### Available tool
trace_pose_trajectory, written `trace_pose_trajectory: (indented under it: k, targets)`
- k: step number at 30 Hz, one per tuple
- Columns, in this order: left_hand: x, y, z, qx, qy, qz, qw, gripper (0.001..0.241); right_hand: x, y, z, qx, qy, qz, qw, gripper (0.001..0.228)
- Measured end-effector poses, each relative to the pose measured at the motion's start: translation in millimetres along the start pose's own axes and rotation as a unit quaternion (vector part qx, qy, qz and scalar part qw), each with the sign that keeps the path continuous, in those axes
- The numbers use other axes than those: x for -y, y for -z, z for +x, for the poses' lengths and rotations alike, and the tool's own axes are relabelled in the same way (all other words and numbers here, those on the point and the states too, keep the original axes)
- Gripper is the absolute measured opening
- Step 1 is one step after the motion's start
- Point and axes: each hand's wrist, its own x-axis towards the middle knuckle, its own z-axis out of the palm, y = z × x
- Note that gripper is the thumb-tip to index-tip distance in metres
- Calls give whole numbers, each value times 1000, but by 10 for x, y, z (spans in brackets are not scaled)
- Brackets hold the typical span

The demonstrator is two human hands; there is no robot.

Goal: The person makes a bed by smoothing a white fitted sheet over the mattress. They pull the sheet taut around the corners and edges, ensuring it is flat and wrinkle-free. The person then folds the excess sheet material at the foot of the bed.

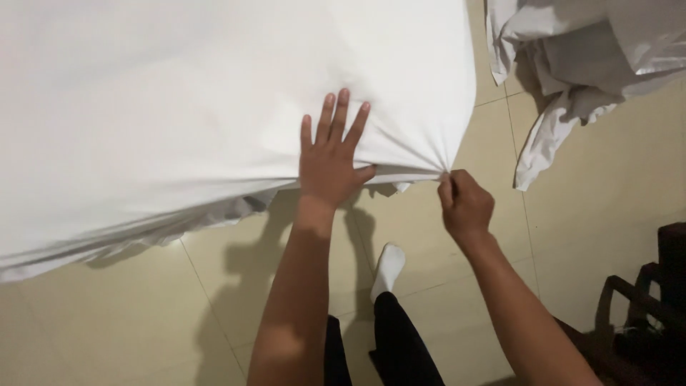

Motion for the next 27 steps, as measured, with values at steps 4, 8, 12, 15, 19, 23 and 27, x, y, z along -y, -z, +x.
trace_pose_trajectory:
  k: [4,8,12,15,19,23,27]
  targets:
    - [129,95,-139,22,-2,23,999,119,-104,-38,189,15,26,-22,999,19]
    - [638,247,-690,61,-34,73,995,105,-17,-29,261,103,-13,-98,990,22]
    - [1402,508,-1241,58,-13,108,992,82,64,-147,257,65,-54,-122,989,26]
    - [1970,736,-1584,32,91,98,990,75,566,-311,259,-33,115,-64,991,31]
    - [2497,1153,-1487,-13,112,166,980,67,1707,-847,464,-41,190,8,981,44]
    - [2864,1380,-1275,-64,136,100,984,67,2714,-1181,619,43,229,14,972,56]
    - [3182,1248,-1182,-89,119,124,981,74,2873,-1687,728,28,235,-161,958,68]
